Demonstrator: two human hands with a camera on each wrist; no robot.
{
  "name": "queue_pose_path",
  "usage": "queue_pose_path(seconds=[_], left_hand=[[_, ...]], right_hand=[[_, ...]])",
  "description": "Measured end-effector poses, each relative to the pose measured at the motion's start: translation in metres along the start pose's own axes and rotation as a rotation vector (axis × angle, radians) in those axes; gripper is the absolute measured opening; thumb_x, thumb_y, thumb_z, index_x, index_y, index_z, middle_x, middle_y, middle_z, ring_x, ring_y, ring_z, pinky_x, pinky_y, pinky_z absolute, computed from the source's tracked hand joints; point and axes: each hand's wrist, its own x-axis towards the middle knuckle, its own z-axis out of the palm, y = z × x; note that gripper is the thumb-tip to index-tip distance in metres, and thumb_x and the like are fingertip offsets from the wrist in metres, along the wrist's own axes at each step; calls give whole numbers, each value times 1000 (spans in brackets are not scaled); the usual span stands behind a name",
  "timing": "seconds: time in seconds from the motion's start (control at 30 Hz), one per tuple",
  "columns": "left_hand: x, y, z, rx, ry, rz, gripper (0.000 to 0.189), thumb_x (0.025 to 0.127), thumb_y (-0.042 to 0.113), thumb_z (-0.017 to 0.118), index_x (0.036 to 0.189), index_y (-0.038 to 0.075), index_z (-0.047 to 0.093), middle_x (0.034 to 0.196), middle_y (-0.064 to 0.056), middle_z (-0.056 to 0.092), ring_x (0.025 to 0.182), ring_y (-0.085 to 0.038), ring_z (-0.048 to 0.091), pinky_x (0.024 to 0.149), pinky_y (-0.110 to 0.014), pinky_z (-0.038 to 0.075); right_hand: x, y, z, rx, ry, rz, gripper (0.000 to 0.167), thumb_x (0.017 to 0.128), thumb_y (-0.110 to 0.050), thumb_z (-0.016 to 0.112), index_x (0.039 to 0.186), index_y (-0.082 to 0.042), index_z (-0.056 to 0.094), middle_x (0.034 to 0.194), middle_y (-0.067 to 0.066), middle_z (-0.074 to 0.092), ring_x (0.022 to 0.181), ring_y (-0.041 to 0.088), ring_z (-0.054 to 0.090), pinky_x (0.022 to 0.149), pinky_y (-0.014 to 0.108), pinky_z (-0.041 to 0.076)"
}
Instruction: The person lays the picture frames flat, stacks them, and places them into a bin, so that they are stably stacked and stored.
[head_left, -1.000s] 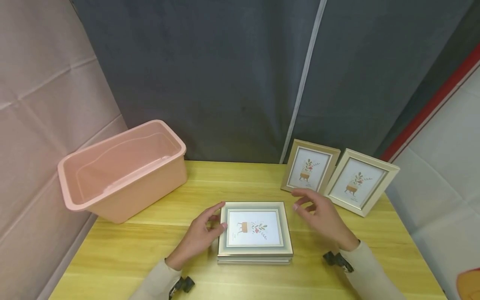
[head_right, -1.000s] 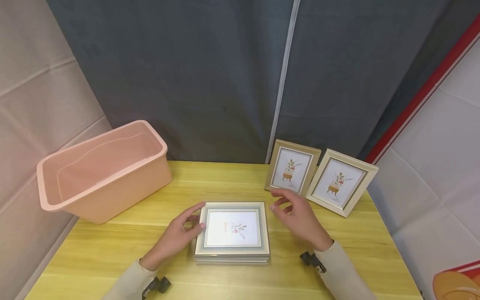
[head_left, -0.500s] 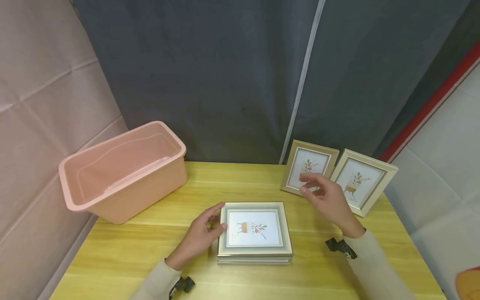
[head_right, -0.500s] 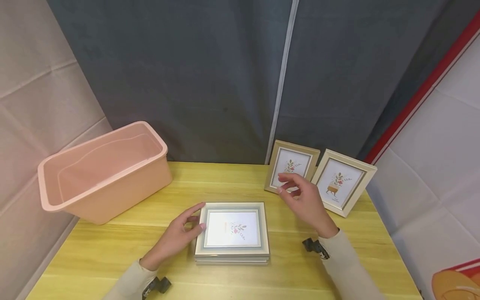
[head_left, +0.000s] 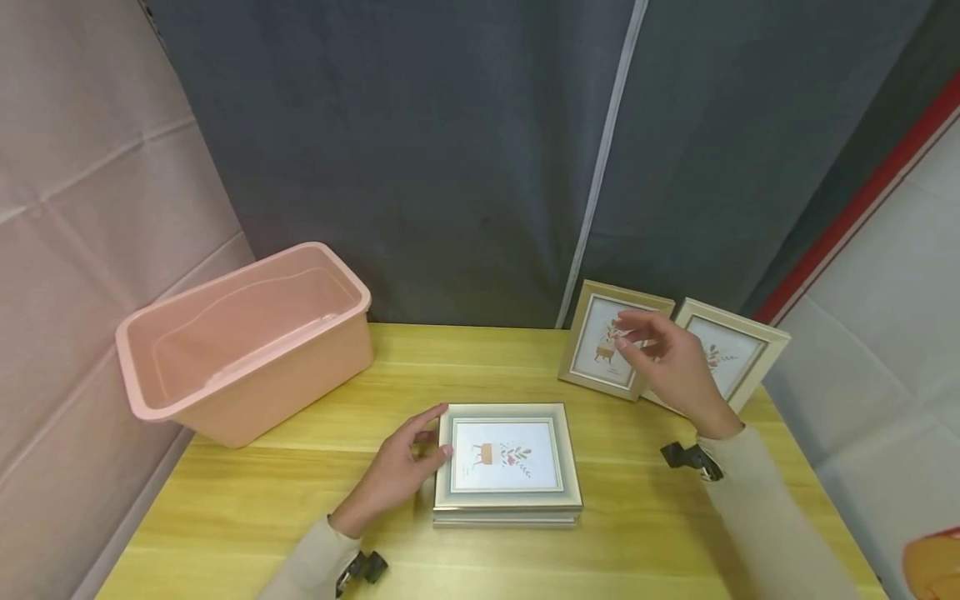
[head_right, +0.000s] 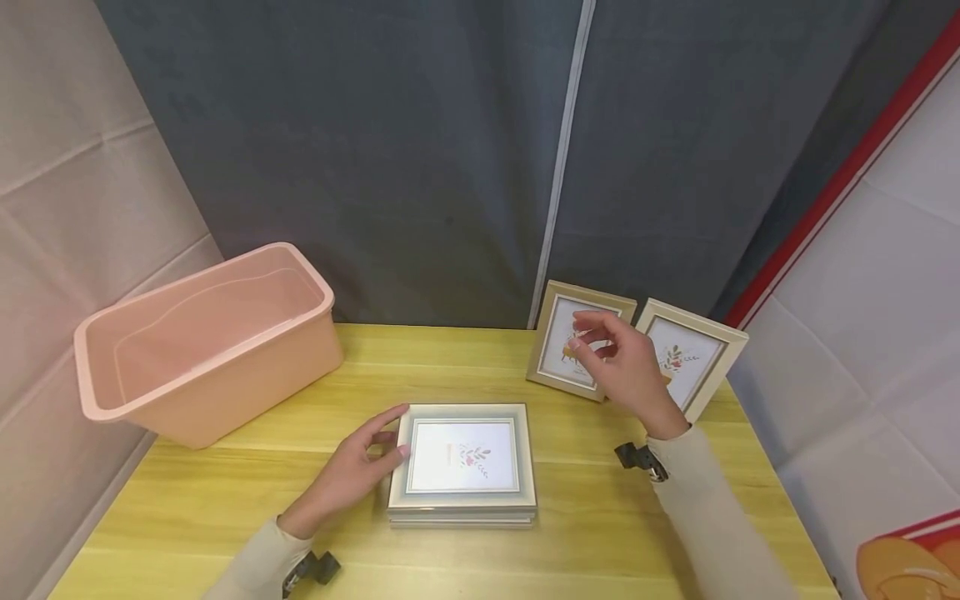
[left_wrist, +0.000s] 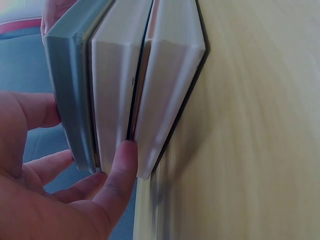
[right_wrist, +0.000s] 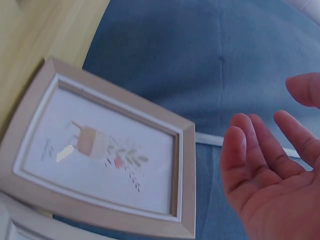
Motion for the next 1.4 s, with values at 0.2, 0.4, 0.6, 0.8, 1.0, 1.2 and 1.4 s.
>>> queue_pose_path(seconds=[0.2, 0.4, 0.6, 0.8, 1.0, 1.2, 1.4], left_hand=[[-2, 3, -1, 12, -4, -10, 66, 101, 32, 74, 160, 32, 46, 165, -2, 44, 138, -32, 56, 89, -33, 61], [-1, 4, -2, 13, -6, -14, 65, 101, 31, 74, 160, 33, 47, 165, -2, 44, 139, -32, 55, 91, -36, 61], [-1, 3, -1, 7, -10, -14, 65, 101, 30, 74, 160, 31, 47, 164, -2, 44, 139, -32, 55, 90, -34, 60], [-1, 2, -1, -1, -15, -19, 66, 101, 30, 74, 161, 31, 46, 165, -4, 44, 140, -34, 54, 85, -30, 60], [-2, 0, -2, 0, -21, -16, 67, 101, 33, 74, 161, 32, 45, 165, -4, 43, 141, -35, 54, 90, -34, 61], [-2, -1, -4, 2, -22, -17, 67, 101, 34, 74, 161, 32, 45, 166, -5, 42, 141, -35, 54, 92, -37, 61], [-2, -1, -4, -2, -19, -25, 66, 101, 33, 74, 160, 33, 46, 166, -6, 43, 140, -35, 55, 89, -32, 61]], right_hand=[[13, 4, -10, -32, 13, 23, 35, 104, -21, 69, 137, -9, 67, 125, 13, 74, 99, -8, 59, 79, 8, 48], [27, 12, -17, -27, 31, -5, 36, 102, -17, 71, 137, -9, 67, 126, 14, 72, 100, -7, 59, 80, 8, 48], [41, 19, -23, -25, 12, 10, 38, 102, -21, 72, 139, -13, 66, 127, 12, 71, 103, -2, 60, 85, 8, 50], [59, 27, -26, -122, 16, 14, 39, 100, -20, 74, 137, -9, 67, 130, 14, 70, 113, 21, 66, 96, 17, 53], [70, 37, -26, -181, -25, 9, 41, 98, -16, 77, 136, -6, 67, 130, 17, 67, 121, 38, 64, 104, 57, 52], [74, 43, -25, -218, -136, 90, 45, 101, -27, 73, 142, -10, 64, 141, 18, 62, 131, 42, 57, 109, 62, 45], [75, 46, -24, -249, -234, 131, 49, 102, -27, 71, 147, -9, 60, 148, 21, 58, 135, 44, 53, 111, 64, 43]])
